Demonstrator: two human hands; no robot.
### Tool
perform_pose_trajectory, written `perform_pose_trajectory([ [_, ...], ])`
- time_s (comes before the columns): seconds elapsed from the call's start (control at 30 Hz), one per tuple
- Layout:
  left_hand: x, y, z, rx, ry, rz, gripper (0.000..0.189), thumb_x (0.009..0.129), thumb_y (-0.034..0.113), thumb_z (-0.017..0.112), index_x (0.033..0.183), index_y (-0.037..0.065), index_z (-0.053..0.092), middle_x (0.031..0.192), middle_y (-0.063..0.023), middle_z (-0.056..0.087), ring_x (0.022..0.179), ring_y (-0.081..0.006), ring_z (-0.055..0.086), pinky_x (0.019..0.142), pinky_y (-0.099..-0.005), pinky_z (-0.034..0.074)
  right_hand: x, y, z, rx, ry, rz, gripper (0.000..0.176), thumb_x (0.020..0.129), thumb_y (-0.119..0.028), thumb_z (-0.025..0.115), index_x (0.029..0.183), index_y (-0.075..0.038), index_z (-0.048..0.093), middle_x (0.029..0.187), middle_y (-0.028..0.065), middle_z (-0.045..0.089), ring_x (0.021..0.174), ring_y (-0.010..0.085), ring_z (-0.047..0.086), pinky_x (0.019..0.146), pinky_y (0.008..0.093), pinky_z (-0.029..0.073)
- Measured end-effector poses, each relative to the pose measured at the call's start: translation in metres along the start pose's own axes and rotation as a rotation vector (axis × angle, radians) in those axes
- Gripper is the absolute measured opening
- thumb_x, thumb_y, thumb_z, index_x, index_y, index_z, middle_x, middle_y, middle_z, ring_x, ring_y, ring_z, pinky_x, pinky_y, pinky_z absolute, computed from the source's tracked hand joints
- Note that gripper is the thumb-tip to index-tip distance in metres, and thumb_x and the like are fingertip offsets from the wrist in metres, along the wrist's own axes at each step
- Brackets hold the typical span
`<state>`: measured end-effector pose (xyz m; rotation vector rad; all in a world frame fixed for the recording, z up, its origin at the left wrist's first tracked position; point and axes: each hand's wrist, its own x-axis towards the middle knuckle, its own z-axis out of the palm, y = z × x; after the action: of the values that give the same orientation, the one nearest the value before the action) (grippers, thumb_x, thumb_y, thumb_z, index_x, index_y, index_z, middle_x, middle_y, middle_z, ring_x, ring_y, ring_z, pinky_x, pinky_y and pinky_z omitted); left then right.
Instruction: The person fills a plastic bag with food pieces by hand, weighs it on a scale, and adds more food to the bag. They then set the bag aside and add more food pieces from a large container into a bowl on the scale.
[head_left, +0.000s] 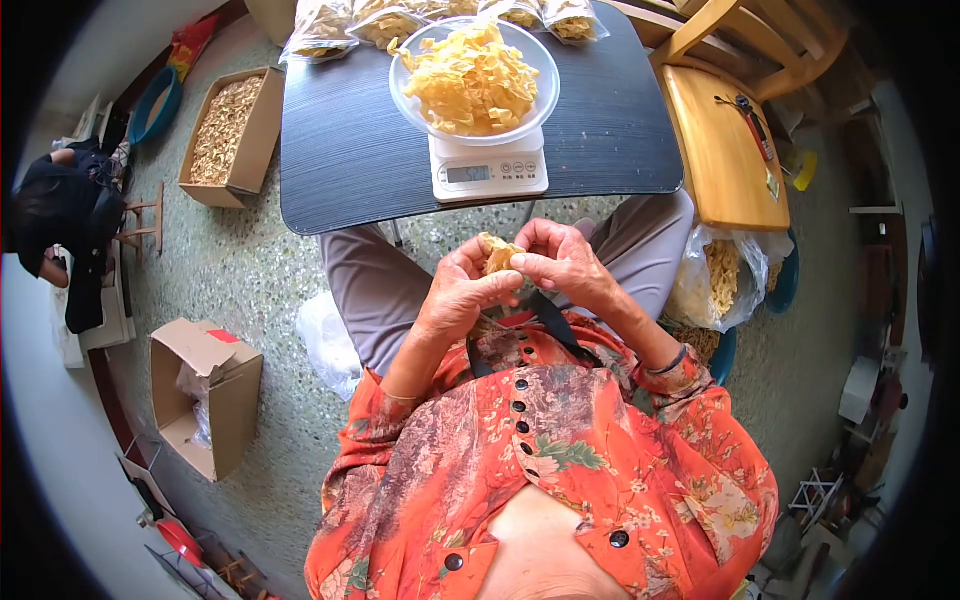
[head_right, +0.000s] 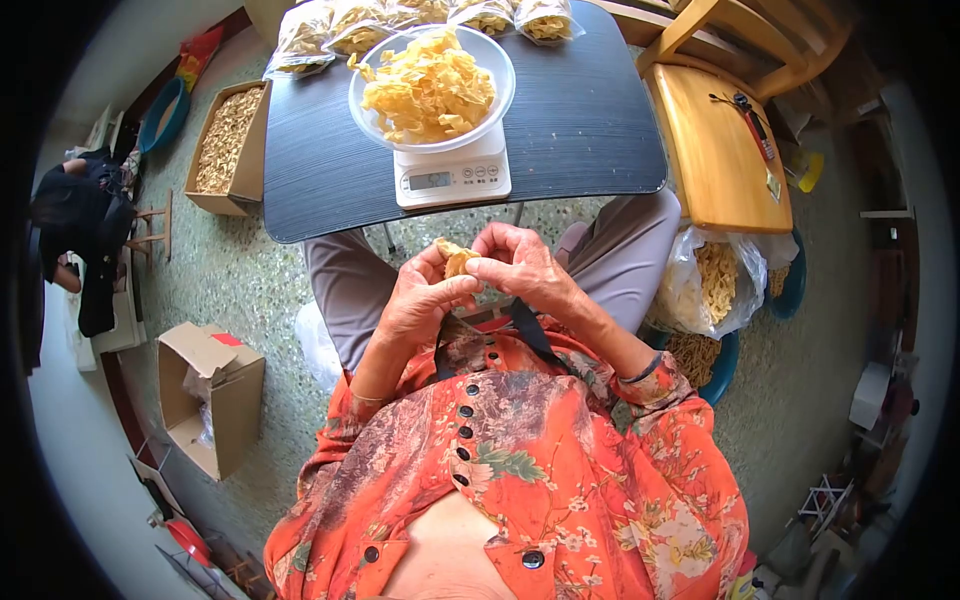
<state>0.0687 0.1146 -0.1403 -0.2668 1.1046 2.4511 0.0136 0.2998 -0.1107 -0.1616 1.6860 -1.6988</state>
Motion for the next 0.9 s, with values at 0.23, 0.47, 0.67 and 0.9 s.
perform_pose_trajectory([
  [0.23,-0.002,0.004,0.035,0.076,-0.051,0.010,0.028,0.085,0.004,0.071,0.109,0.001,0.057,0.098,-0.0072,0.065,0.081,-0.0135,0.065,0.062,-0.0261,0.055,-0.027,-0.017,-0.021,0.064,-0.049,-0.039,0.022,0.088,-0.020,0.070,0.096,-0.002,0.058,0.079,-0.0013,0.061,0.064,0.0020,0.053,0.053,0.0180,0.041],
  [0.47,-0.003,0.006,0.047,0.323,-0.100,0.060,0.031,0.092,0.013,0.066,0.116,-0.003,0.056,0.098,-0.0061,0.064,0.083,-0.0118,0.065,0.065,-0.0239,0.055,-0.028,-0.017,-0.024,0.007,0.026,-0.171,0.020,0.091,-0.014,0.068,0.101,0.000,0.059,0.089,0.0016,0.064,0.080,0.0063,0.061,0.071,0.0217,0.051],
  [0.67,-0.002,0.011,0.046,0.246,-0.053,0.048,0.041,0.092,0.013,0.066,0.127,-0.003,0.052,0.109,-0.0105,0.064,0.092,-0.0204,0.067,0.068,-0.0287,0.057,-0.028,-0.010,-0.022,0.076,0.088,-0.276,0.017,0.092,-0.013,0.067,0.101,0.000,0.059,0.089,0.0006,0.064,0.080,0.0056,0.061,0.070,0.0218,0.052],
  [0.9,0.000,0.007,0.056,0.122,-0.047,0.144,0.036,0.088,0.005,0.069,0.118,-0.002,0.052,0.103,-0.0099,0.065,0.089,-0.0181,0.067,0.066,-0.0264,0.057,-0.031,-0.014,-0.021,-0.054,0.127,-0.246,0.018,0.091,-0.013,0.068,0.101,0.000,0.060,0.084,0.0009,0.065,0.072,0.0057,0.062,0.064,0.0209,0.052],
])
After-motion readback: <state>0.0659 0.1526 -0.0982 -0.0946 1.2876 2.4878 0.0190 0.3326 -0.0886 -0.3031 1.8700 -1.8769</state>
